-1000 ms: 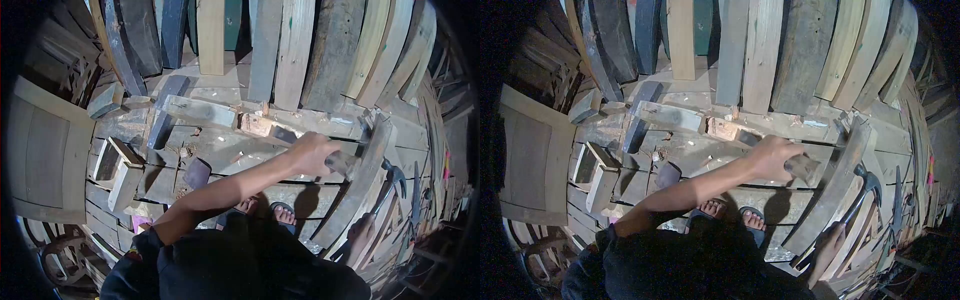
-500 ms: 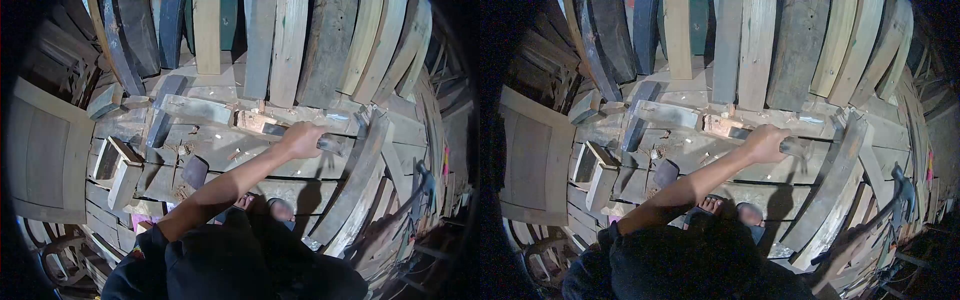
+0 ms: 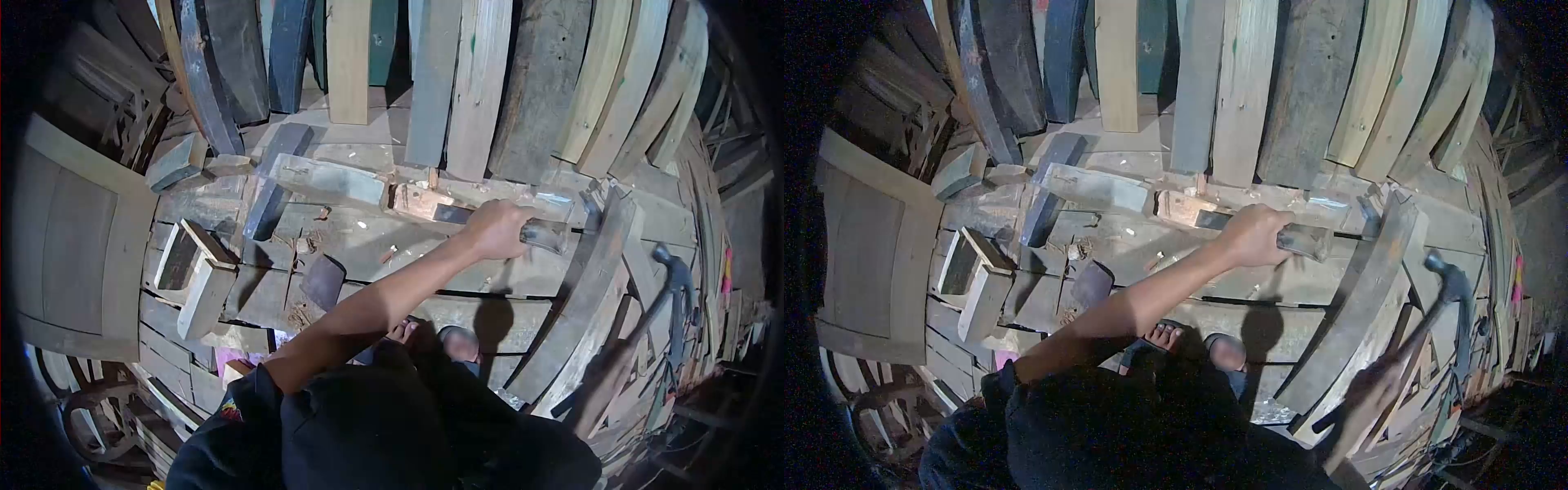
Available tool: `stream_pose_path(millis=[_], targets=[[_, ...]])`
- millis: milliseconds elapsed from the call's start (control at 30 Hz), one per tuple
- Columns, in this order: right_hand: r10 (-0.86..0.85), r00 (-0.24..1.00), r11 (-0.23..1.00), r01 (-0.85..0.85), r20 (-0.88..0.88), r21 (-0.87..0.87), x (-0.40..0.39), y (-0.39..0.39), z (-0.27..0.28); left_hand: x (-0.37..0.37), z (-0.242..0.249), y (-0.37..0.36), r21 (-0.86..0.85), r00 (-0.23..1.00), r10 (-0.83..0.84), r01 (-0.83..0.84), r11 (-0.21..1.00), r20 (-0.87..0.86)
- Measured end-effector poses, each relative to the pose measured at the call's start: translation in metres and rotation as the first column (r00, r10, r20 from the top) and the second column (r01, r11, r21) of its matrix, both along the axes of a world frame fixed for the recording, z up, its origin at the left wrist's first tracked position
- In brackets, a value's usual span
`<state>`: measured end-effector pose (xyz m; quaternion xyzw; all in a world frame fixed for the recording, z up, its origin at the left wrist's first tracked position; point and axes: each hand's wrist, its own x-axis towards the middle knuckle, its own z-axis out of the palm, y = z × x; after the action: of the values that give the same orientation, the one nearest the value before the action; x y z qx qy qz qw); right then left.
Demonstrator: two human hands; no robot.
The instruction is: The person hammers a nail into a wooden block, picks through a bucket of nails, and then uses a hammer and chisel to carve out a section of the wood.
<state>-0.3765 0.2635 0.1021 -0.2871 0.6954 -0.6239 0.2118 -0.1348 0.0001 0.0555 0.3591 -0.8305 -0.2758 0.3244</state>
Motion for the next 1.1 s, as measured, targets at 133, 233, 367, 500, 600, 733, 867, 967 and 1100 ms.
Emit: stream_pose_path(millis=[133, 233, 367, 500, 600, 733, 867, 967, 1100], targets=[[-0.248, 0.968, 0.959, 0.250, 0.031, -0.133, -0.007, -0.016, 0.004, -0.003, -0.001, 0.002, 0.032, 0.999, -0.007, 0.006, 0.999, 0.036], [-0.048, 0.984, 0.999, 0.050, 0.171, -0.010, 0.019, -0.008, -0.034, -0.003, 0.001, 0.003, 0.021, 0.999, -0.002, 0.001, 1.000, 0.040], [0.270, 0.953, 0.915, -0.298, 0.135, 0.273, 0.062, -0.004, -0.049, -0.006, -0.006, 0.003, 0.061, 0.996, -0.035, 0.030, 0.998, 0.083], [0.099, 0.978, 0.976, -0.132, 0.185, 0.175, 0.007, 0.017, -0.054, -0.002, 0.003, 0.003, 0.081, 0.993, -0.029, 0.020, 0.997, 0.116], [-0.059, 0.992, 0.996, 0.051, 0.114, 0.068, -0.024, 0.025, -0.016, -0.004, 0.000, 0.005, 0.071, 0.998, -0.024, 0.019, 0.997, 0.064], [-0.364, 0.909, 0.919, 0.386, 0.204, -0.083, -0.007, -0.001, -0.011, -0.005, -0.005, 0.003, 0.049, 0.990, -0.029, 0.022, 0.999, 0.141], [-0.008, 0.945, 0.991, 0.052, -0.326, 0.125, 0.022, 0.002, -0.087, -0.008, -0.012, 0.000, 0.053, 0.985, -0.027, 0.018, 0.998, 0.170], [0.200, 0.954, 0.907, -0.267, 0.224, 0.325, 0.064, -0.007, -0.062, -0.003, -0.007, 0.002, 0.156, 0.982, -0.081, 0.055, 0.986, 0.168], [0.184, 0.976, 0.953, -0.207, 0.119, 0.223, 0.025, 0.008, -0.034, 0.001, -0.008, 0.003, 0.071, 0.974, -0.035, 0.019, 0.997, 0.225]])
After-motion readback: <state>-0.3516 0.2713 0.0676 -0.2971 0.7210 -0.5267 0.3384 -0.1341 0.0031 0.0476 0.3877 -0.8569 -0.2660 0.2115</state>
